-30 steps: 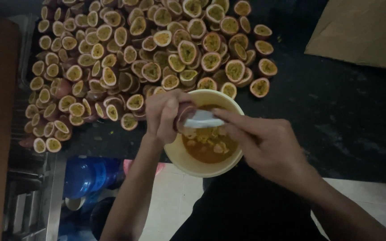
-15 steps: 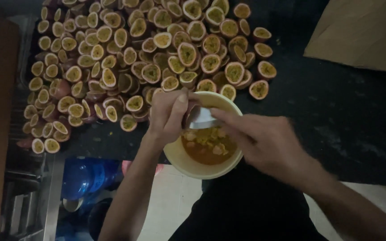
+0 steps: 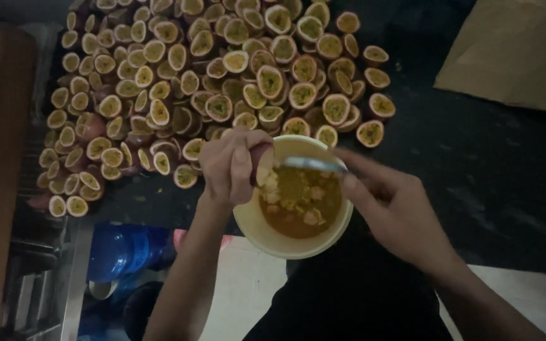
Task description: Scooping pulp from halved passion fruits into a plastic bowl using a spoon on a kitchen counter.
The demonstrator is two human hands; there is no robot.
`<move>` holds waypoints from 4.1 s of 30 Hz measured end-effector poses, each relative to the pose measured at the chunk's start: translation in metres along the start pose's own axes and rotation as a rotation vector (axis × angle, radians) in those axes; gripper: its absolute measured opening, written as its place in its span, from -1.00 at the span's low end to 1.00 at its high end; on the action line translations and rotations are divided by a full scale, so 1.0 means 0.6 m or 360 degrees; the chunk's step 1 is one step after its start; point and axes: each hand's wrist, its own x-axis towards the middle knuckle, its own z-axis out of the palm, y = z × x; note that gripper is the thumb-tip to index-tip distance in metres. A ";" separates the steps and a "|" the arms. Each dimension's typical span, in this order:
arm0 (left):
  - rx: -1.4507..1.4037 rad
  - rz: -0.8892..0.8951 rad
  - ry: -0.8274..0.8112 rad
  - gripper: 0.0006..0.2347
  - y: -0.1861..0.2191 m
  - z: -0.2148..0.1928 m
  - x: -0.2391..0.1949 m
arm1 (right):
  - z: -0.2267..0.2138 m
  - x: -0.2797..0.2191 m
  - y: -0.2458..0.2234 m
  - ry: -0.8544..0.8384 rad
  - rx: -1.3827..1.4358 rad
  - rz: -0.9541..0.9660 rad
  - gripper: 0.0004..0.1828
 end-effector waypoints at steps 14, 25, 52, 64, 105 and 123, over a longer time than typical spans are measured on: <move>0.0478 0.0478 0.0387 -0.58 0.019 0.020 -0.017 | 0.080 0.052 -0.016 -0.0261 0.0330 -0.0312 -0.62; 0.0690 0.0569 0.0539 -0.77 -0.004 -0.013 -0.047 | 0.085 0.045 -0.060 -0.0319 0.0242 -0.0181 -0.71; 0.0335 -0.1214 0.1642 -0.50 -0.008 -0.166 -0.190 | 0.091 0.069 -0.055 -0.0564 -0.1105 -0.0605 -0.61; 0.0713 -0.2267 0.0991 -0.56 -0.079 -0.268 -0.586 | 0.111 0.094 0.025 -0.0144 -0.1943 -0.0394 -0.49; -0.1897 -0.1785 0.0578 -0.63 0.064 -0.042 -0.040 | 0.128 -0.087 -0.068 0.0463 -0.0565 -0.0896 -0.55; -0.1222 -0.1619 -0.0519 -0.63 0.059 -0.060 -0.012 | 0.068 -0.036 -0.037 -0.0050 -0.1282 -0.1125 -0.51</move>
